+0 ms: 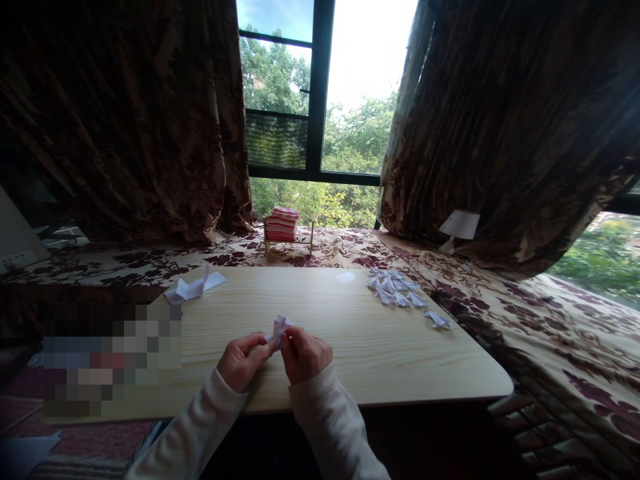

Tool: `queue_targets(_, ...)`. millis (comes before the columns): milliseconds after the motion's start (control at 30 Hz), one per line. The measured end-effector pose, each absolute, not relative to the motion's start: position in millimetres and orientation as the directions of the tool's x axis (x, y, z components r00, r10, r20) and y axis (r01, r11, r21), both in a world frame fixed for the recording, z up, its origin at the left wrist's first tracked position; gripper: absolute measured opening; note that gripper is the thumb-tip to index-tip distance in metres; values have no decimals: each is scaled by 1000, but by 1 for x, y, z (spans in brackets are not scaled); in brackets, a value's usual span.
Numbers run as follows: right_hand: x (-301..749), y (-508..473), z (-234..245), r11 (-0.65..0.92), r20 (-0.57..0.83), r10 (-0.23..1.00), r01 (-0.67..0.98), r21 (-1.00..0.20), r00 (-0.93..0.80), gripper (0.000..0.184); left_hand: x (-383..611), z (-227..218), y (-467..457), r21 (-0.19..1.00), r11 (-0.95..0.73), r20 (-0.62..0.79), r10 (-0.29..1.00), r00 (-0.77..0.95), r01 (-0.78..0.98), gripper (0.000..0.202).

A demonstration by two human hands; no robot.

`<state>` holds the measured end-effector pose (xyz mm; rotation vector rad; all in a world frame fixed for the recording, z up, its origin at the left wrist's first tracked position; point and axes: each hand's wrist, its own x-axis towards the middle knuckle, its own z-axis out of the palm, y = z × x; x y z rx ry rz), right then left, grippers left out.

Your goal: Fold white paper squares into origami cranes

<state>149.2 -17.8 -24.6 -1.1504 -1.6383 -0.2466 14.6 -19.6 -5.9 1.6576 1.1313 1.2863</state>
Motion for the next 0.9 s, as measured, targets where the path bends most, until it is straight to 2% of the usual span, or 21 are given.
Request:
queue_targets(300,147,-19,-25,526,822,565,741,-417,61,18,14,-9,-18,909,-344,338,939,66,235,19)
queue_targets(433,146,-19,-25,536,804,588,699,-473,93,15,13,-11,-18,907,-342,345,938,31,244,20)
queue_targets(633,149,-17,-25,517,715,668,562,-646,206,15,13,-15,-16,923,-313,327,945,-27,226,19)
queue_targets(900,144,-8,-34,536,607,778,332,-776,162,26,15,-20,-14,913,-368,378,926,-21,177,20)
